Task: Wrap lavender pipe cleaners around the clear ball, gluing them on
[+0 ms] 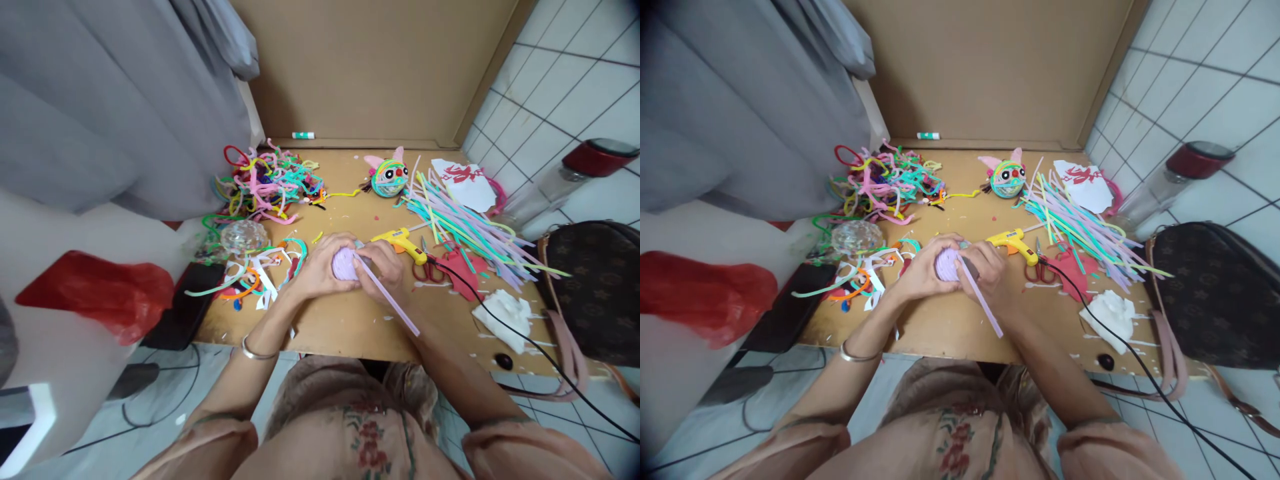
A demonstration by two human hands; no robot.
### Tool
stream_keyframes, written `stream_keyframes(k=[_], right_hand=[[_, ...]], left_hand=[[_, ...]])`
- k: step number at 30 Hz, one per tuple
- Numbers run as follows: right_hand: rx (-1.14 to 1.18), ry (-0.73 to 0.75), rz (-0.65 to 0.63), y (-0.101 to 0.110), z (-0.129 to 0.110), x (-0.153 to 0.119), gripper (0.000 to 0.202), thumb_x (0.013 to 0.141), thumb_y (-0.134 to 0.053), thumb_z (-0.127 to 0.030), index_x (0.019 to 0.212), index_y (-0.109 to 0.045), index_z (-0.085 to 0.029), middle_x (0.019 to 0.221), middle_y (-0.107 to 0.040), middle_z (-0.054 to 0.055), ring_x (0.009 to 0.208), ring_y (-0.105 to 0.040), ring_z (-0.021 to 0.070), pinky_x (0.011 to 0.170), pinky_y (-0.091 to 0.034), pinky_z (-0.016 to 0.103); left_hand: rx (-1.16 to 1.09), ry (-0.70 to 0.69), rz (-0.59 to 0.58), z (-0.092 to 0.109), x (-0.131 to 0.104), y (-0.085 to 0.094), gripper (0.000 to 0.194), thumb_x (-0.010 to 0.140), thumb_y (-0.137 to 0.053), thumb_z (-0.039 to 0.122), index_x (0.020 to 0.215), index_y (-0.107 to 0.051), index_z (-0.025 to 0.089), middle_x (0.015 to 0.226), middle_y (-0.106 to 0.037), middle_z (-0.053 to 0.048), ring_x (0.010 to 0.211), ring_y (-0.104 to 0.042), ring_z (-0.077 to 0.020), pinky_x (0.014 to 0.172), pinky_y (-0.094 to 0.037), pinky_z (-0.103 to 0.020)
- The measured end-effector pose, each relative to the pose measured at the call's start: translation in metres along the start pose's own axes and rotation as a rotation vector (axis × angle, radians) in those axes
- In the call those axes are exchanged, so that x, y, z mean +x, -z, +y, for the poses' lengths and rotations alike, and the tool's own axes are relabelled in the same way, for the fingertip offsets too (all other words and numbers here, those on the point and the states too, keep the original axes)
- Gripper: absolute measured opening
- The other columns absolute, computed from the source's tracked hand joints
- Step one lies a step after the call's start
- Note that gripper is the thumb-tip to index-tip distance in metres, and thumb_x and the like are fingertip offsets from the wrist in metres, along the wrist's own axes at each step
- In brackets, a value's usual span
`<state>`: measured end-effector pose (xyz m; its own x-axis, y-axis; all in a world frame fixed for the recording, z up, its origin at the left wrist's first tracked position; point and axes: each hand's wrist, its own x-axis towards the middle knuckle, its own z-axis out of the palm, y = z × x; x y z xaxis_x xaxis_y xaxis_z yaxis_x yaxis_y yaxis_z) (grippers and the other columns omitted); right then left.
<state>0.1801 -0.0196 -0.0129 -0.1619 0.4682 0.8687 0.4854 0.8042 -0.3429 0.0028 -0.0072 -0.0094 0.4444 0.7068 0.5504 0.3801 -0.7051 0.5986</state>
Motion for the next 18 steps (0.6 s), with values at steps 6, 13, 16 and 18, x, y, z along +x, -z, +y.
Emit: stream_keyframes(k=[6, 13, 16, 18], right_hand=[[0.037, -0.055, -0.044, 0.0064, -0.0019, 0.0005, 0.01, 0.087, -0.06, -0.017, 0.095, -0.065, -0.021, 0.082, -0.067, 0.005, 0.077, -0.063, 0.0188, 0.071, -0.052, 0.034], [0.112, -0.04, -0.032, 0.0056, -0.0003, 0.0016, 0.01, 0.087, -0.062, -0.018, 0.095, -0.065, -0.023, 0.082, -0.067, 0.004, 0.077, -0.064, 0.0184, 0.07, -0.053, 0.034], [0.094, -0.07, -0.041, 0.005, -0.0001, 0.0014, 0.007, 0.088, -0.063, -0.021, 0.094, -0.066, -0.024, 0.083, -0.068, 0.004, 0.077, -0.064, 0.0186, 0.07, -0.054, 0.035], [0.062, -0.091, -0.067, 0.0063, -0.0014, 0.0025, 0.005, 0.089, -0.062, -0.022, 0.093, -0.066, -0.023, 0.082, -0.068, 0.004, 0.077, -0.065, 0.0182, 0.07, -0.054, 0.035]], left_hand=[[-0.025, 0.026, 0.002, -0.0021, -0.0017, -0.0006, 0.061, 0.064, -0.083, 0.039, 0.115, -0.054, 0.022, 0.127, -0.063, -0.012, 0.12, -0.06, -0.0288, 0.105, -0.046, -0.047], [-0.074, 0.059, 0.007, 0.0004, 0.0001, 0.0006, 0.057, 0.064, -0.081, 0.037, 0.113, -0.056, 0.021, 0.126, -0.063, -0.011, 0.117, -0.062, -0.0288, 0.103, -0.047, -0.046], [-0.079, 0.09, -0.006, 0.0009, 0.0006, 0.0015, 0.059, 0.062, -0.082, 0.036, 0.112, -0.056, 0.022, 0.126, -0.063, -0.011, 0.118, -0.062, -0.0293, 0.104, -0.047, -0.047], [-0.083, 0.102, -0.005, 0.0004, 0.0006, 0.0014, 0.06, 0.061, -0.083, 0.036, 0.112, -0.056, 0.023, 0.126, -0.063, -0.011, 0.118, -0.062, -0.0295, 0.104, -0.047, -0.047]])
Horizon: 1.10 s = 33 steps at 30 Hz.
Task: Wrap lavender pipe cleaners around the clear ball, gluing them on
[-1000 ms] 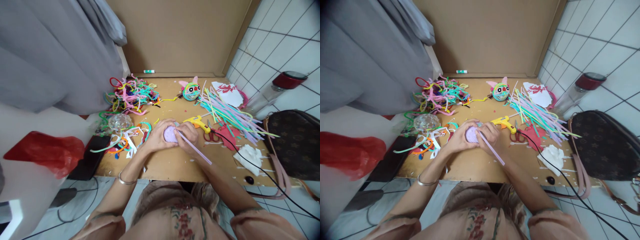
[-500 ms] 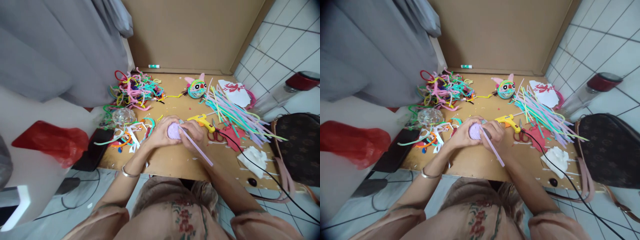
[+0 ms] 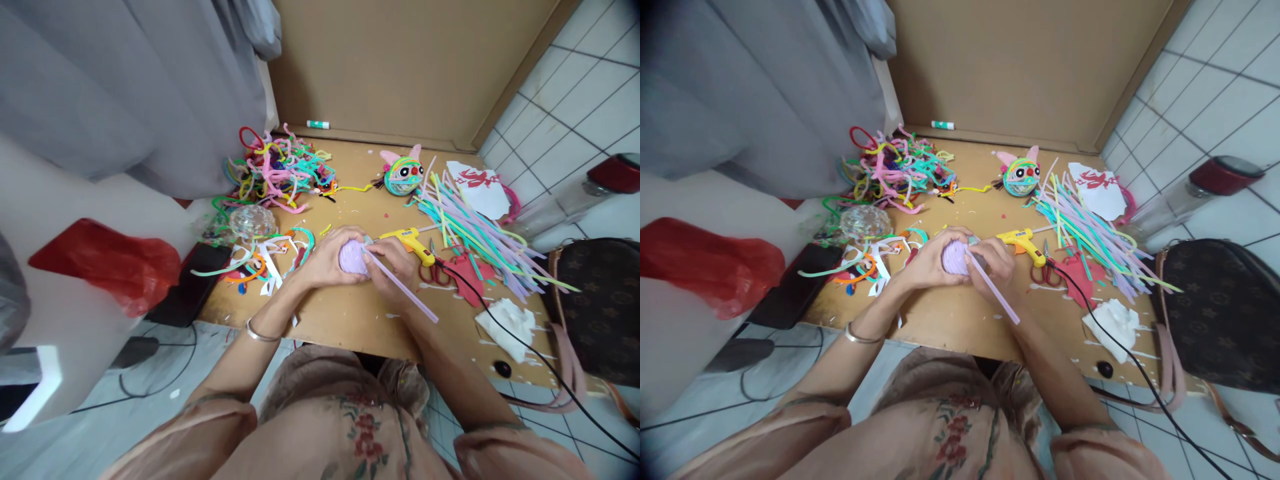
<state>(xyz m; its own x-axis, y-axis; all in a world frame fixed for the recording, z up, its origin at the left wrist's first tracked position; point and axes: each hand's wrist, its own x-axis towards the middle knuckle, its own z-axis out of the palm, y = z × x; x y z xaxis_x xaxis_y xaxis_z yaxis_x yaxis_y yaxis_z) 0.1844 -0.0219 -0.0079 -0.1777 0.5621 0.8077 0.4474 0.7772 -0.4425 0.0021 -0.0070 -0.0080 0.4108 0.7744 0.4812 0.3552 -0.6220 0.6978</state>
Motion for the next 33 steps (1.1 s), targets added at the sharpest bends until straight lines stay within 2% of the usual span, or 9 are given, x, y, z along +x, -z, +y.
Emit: stream_keyframes(k=[4, 11, 23, 33], right_hand=[[-0.051, -0.01, -0.031, 0.0024, -0.0027, 0.0021, 0.005, 0.091, -0.061, -0.02, 0.09, -0.066, -0.022, 0.08, -0.068, 0.004, 0.076, -0.065, 0.0164, 0.07, -0.053, 0.032], [0.017, 0.046, 0.033, -0.0042, 0.0052, -0.0029, 0.007, 0.088, -0.065, -0.019, 0.094, -0.067, -0.022, 0.084, -0.068, 0.004, 0.078, -0.066, 0.0174, 0.071, -0.055, 0.033], [-0.01, 0.008, -0.006, -0.0021, 0.0017, -0.0014, 0.007, 0.09, -0.063, -0.021, 0.092, -0.069, -0.023, 0.082, -0.07, 0.004, 0.077, -0.066, 0.0172, 0.071, -0.054, 0.033], [-0.029, 0.006, -0.004, -0.0013, 0.0006, -0.0017, 0.007, 0.09, -0.062, -0.021, 0.092, -0.069, -0.023, 0.082, -0.07, 0.004, 0.076, -0.066, 0.0172, 0.07, -0.054, 0.033]], left_hand=[[-0.008, 0.003, 0.0, -0.0008, 0.0, -0.0004, 0.061, 0.06, -0.085, 0.034, 0.112, -0.056, 0.023, 0.127, -0.064, -0.011, 0.118, -0.062, -0.0292, 0.105, -0.047, -0.048], [-0.006, -0.007, -0.006, -0.0003, -0.0008, 0.0006, 0.06, 0.061, -0.085, 0.036, 0.111, -0.055, 0.022, 0.128, -0.063, -0.013, 0.12, -0.062, -0.0299, 0.105, -0.047, -0.048], [0.008, -0.01, -0.001, 0.0012, -0.0031, 0.0001, 0.061, 0.061, -0.084, 0.034, 0.113, -0.054, 0.023, 0.134, -0.061, -0.014, 0.124, -0.059, -0.0318, 0.107, -0.045, -0.051], [0.022, -0.038, 0.001, 0.0004, -0.0036, 0.0004, 0.06, 0.063, -0.083, 0.037, 0.113, -0.054, 0.022, 0.13, -0.062, -0.013, 0.122, -0.06, -0.0308, 0.107, -0.045, -0.05]])
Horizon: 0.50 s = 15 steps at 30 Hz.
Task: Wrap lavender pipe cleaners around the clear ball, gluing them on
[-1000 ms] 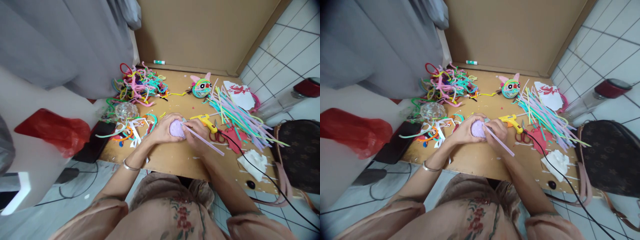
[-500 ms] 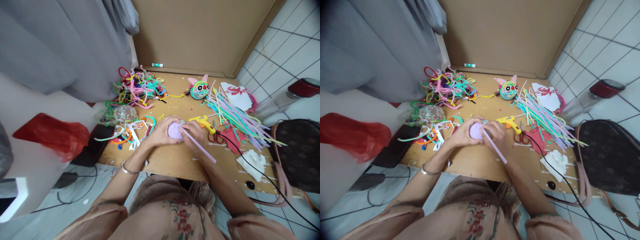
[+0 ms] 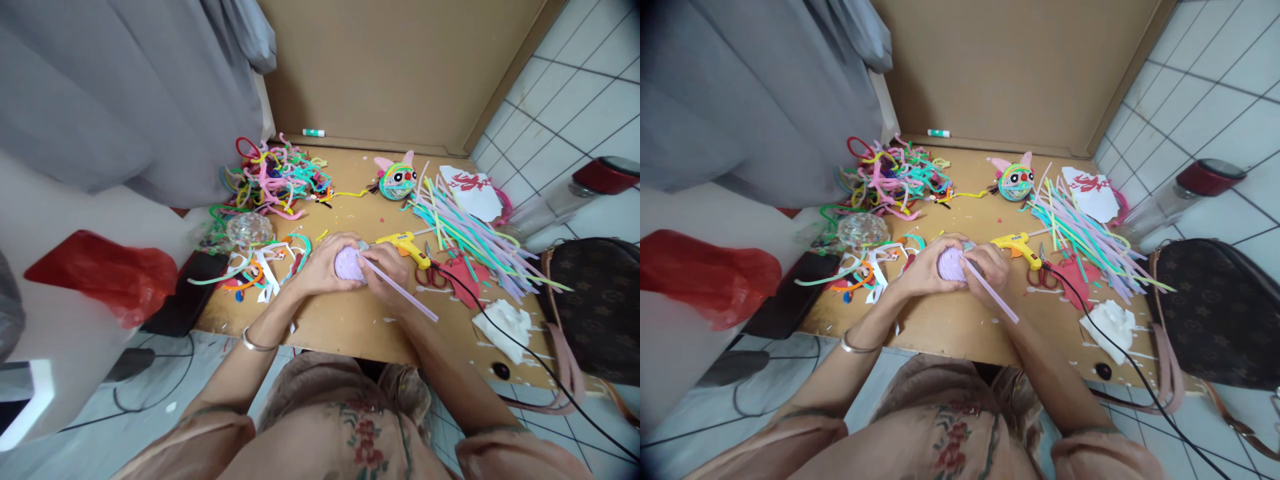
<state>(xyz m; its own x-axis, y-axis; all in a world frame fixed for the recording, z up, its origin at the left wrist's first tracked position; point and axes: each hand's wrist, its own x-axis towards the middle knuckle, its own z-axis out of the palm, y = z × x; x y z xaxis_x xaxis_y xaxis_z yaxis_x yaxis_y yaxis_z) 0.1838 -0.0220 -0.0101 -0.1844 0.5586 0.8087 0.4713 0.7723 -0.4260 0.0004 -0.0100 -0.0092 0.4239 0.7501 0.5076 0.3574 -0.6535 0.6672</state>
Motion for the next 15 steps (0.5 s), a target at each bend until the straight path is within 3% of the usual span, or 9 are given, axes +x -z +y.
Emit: stream_keyframes(k=[15], right_hand=[[0.076, 0.032, 0.026, -0.0042, 0.0059, -0.0007, 0.011, 0.088, -0.064, -0.018, 0.097, -0.068, -0.024, 0.083, -0.068, 0.003, 0.077, -0.065, 0.0185, 0.069, -0.054, 0.035]], left_hand=[[-0.032, 0.038, 0.005, -0.0008, 0.0024, -0.0014, 0.061, 0.06, -0.084, 0.034, 0.112, -0.054, 0.022, 0.128, -0.063, -0.013, 0.12, -0.062, -0.0294, 0.105, -0.047, -0.048]])
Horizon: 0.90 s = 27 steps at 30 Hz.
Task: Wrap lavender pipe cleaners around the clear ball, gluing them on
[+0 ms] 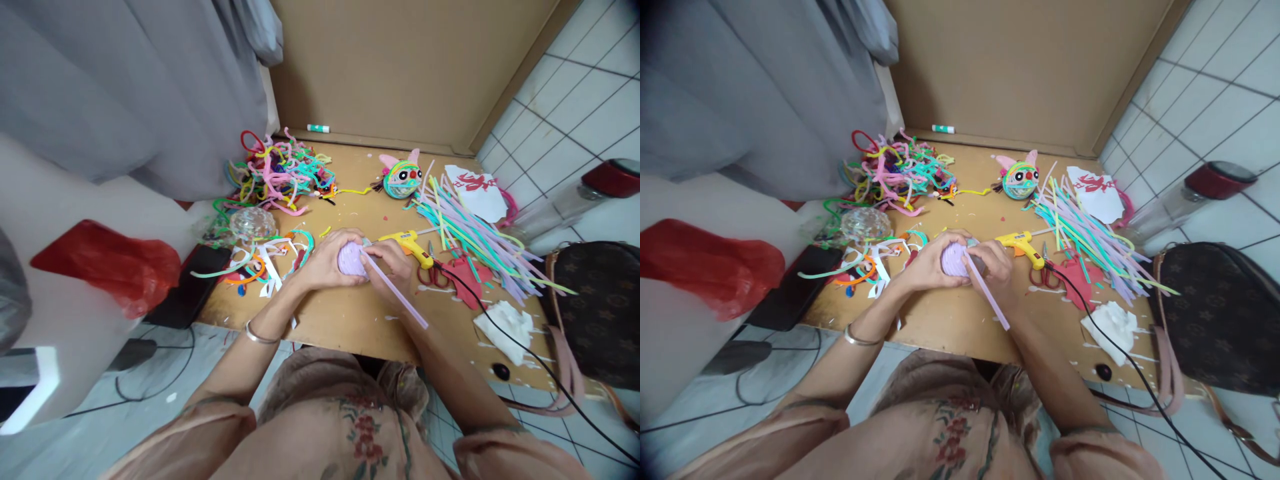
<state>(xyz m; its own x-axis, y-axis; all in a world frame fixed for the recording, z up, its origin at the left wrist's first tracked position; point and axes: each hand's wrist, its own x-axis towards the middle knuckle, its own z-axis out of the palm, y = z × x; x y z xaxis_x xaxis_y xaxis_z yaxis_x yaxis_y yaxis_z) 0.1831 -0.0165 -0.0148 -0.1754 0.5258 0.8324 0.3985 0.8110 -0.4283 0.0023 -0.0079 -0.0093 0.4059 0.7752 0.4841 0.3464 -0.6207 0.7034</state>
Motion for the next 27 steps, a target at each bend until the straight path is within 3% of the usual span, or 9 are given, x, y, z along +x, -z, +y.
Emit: stream_keyframes(k=[11, 20, 27], right_hand=[[-0.075, -0.076, -0.07, 0.0044, -0.0055, 0.0019, 0.011, 0.094, -0.06, -0.024, 0.094, -0.071, -0.024, 0.083, -0.068, 0.005, 0.078, -0.065, 0.0176, 0.071, -0.055, 0.034], [-0.038, -0.08, -0.046, 0.0001, -0.0014, 0.008, 0.014, 0.095, -0.058, -0.024, 0.086, -0.068, -0.022, 0.082, -0.07, 0.004, 0.078, -0.066, 0.0176, 0.072, -0.055, 0.034], [-0.193, 0.062, -0.071, 0.0016, 0.0017, 0.0104, 0.017, 0.096, -0.056, -0.022, 0.084, -0.067, -0.022, 0.081, -0.071, 0.005, 0.079, -0.066, 0.0191, 0.072, -0.053, 0.034]], left_hand=[[-0.018, 0.014, -0.007, -0.0019, 0.0, 0.0004, 0.061, 0.06, -0.085, 0.036, 0.111, -0.055, 0.022, 0.128, -0.063, -0.012, 0.12, -0.062, -0.0298, 0.105, -0.047, -0.048], [-0.007, -0.014, -0.013, -0.0009, 0.0013, 0.0008, 0.059, 0.062, -0.085, 0.036, 0.111, -0.056, 0.021, 0.127, -0.063, -0.013, 0.119, -0.061, -0.0297, 0.105, -0.047, -0.048], [-0.045, 0.022, -0.024, 0.0014, 0.0019, 0.0018, 0.057, 0.061, -0.084, 0.036, 0.109, -0.057, 0.021, 0.128, -0.062, -0.013, 0.121, -0.06, -0.0305, 0.107, -0.045, -0.048]])
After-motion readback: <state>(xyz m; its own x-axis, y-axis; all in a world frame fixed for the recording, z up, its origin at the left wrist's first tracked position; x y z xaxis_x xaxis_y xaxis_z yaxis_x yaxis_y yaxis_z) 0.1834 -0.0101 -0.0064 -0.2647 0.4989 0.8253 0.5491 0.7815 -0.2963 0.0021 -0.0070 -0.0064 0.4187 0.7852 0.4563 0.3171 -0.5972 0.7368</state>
